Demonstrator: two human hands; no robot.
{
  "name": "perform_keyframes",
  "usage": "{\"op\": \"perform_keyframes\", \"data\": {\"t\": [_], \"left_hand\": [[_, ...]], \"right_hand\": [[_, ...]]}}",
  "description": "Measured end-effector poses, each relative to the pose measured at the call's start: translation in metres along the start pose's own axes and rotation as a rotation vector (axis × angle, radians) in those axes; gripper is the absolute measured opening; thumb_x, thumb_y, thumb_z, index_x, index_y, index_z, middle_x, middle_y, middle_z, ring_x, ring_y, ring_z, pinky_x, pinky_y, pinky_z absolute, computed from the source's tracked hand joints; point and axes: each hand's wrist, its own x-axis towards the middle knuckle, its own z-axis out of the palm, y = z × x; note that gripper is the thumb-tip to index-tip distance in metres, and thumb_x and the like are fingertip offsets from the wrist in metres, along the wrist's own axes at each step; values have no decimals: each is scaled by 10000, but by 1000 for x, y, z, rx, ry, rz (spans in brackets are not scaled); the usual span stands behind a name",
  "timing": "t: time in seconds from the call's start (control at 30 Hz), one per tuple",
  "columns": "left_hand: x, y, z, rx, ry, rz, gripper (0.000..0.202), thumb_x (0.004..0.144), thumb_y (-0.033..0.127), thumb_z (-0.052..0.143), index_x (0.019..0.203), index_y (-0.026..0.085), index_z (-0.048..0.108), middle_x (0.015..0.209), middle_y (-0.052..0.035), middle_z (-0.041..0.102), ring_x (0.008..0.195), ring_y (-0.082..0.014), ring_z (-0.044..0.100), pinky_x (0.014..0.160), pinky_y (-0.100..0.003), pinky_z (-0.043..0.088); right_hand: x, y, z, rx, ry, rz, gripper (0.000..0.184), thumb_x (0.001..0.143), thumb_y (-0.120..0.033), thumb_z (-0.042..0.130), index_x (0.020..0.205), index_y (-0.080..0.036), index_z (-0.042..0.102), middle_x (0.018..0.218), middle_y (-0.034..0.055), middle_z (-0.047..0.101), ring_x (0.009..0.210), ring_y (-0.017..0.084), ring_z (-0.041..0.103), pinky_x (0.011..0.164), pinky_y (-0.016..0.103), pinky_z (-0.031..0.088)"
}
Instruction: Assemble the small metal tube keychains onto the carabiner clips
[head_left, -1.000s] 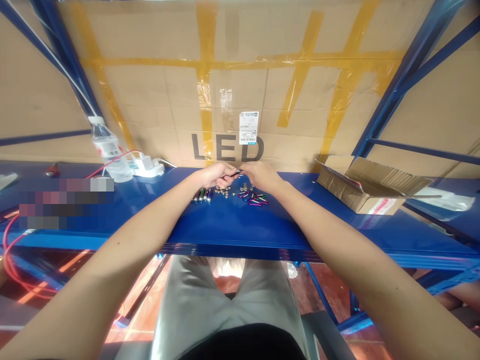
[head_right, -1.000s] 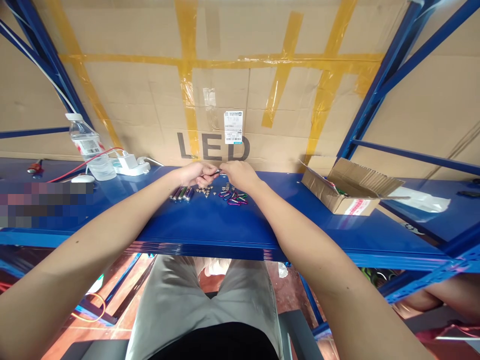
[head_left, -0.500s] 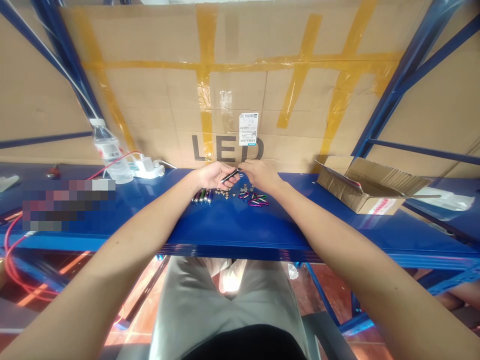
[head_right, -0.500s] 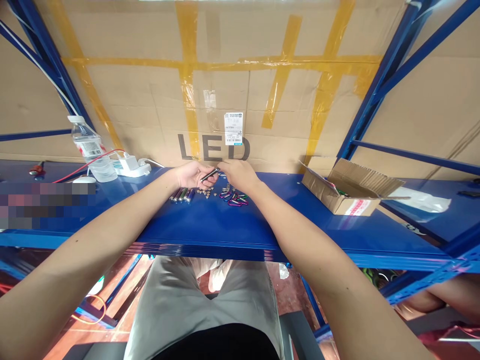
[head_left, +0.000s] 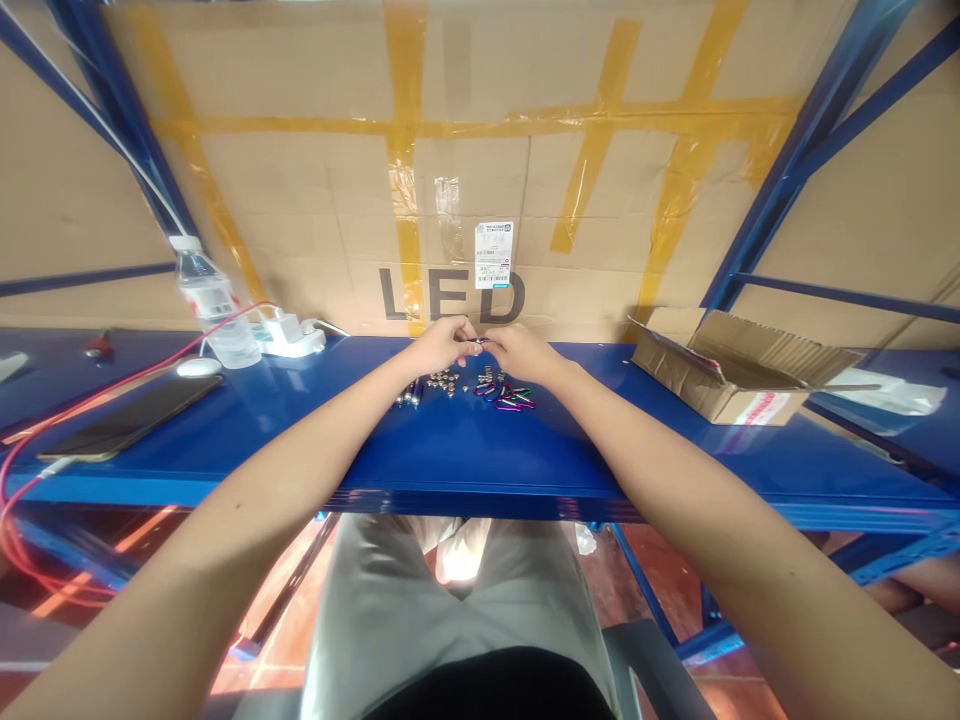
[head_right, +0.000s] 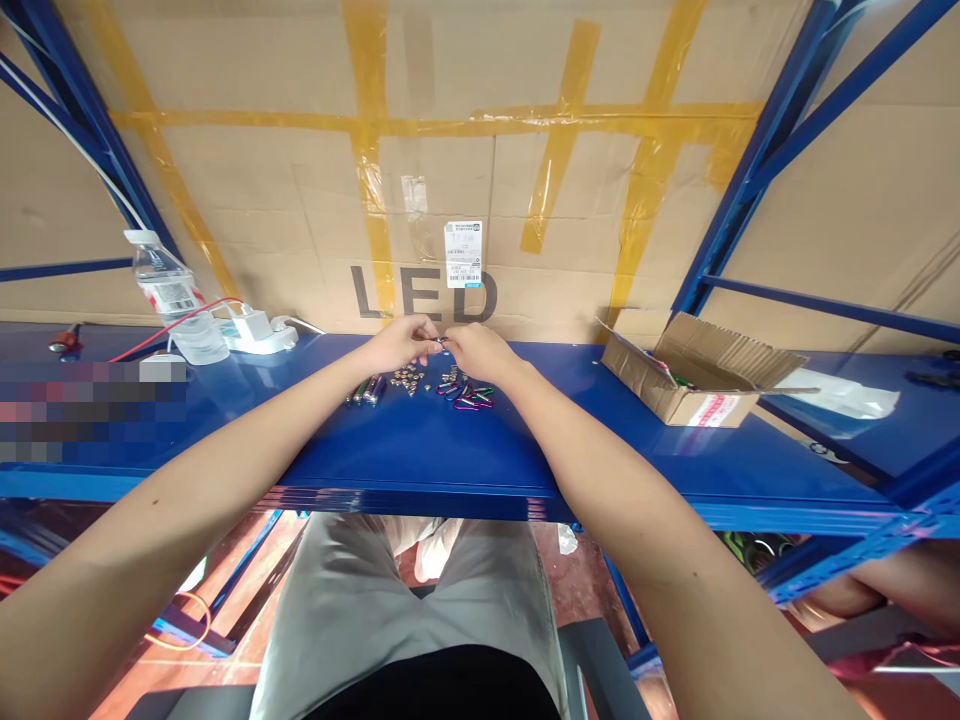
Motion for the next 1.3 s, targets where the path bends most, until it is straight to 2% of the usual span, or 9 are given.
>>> {"op": "perform_keyframes", "data": {"t": [0.1,0.17,0.27,0.33,0.6,0.83,1.0,1.1,1.3], "left_hand": [[0,0,-3,89,11,69,105,939,173,665,844,145,631,793,-32,665,638,-111,633,550,-224,428],[-1,2,-3,135,7,87,191,986,180,587,808,142,643,739,-27,646,628,-110,614,564,-225,433],[-2,5,-1,115,-11,49,362,1053,215,464,728,141,607,671,-23,612,552,-92,551,541,-222,411],[-2,7,1,21,-33,7,386,1068,232,437,725,141,590,662,-14,590,504,-74,505,507,-214,381],[-4,8,2,-237,-98,-116,270,1039,241,501,786,161,554,688,13,519,450,-46,403,432,-200,288],[-3,5,4,-190,-49,-94,130,939,269,694,878,167,642,627,33,510,472,-65,435,439,-207,307],[-3,5,4,-114,-15,-74,155,945,254,682,822,160,667,553,52,454,443,-64,388,435,-214,286],[-4,8,3,-135,20,-62,189,967,243,646,799,157,663,563,46,461,451,-66,393,442,-214,315],[-6,17,1,-215,87,-94,219,1000,196,569,809,147,665,596,32,471,485,-67,429,442,-196,308]], "right_hand": [[0,4,0,22,18,-3,290,1028,-201,490,867,-156,727,840,84,734,716,185,608,624,287,320],[-1,5,-2,51,44,-7,273,1021,-195,501,919,-171,754,869,80,748,749,192,629,657,285,350],[-2,5,-4,94,79,-23,266,1008,-182,514,969,-192,778,921,80,766,806,204,650,717,289,385],[-1,5,-3,116,73,-13,265,1005,-184,517,964,-190,779,912,79,764,793,200,640,717,289,387],[2,8,1,283,14,89,254,1009,-244,519,829,-151,671,707,26,658,621,141,536,611,268,349],[-1,5,1,586,-47,223,124,994,-244,599,888,-195,557,578,-32,602,454,130,575,495,246,457],[2,7,4,868,-57,280,255,969,-216,669,967,-245,416,530,-77,611,438,143,619,446,231,531],[2,8,1,968,-42,255,212,986,-199,633,955,-241,427,579,-59,645,470,146,649,457,248,568],[1,0,-10,1047,106,231,101,993,-176,601,972,-218,512,594,-42,649,491,148,660,480,268,587]]}}
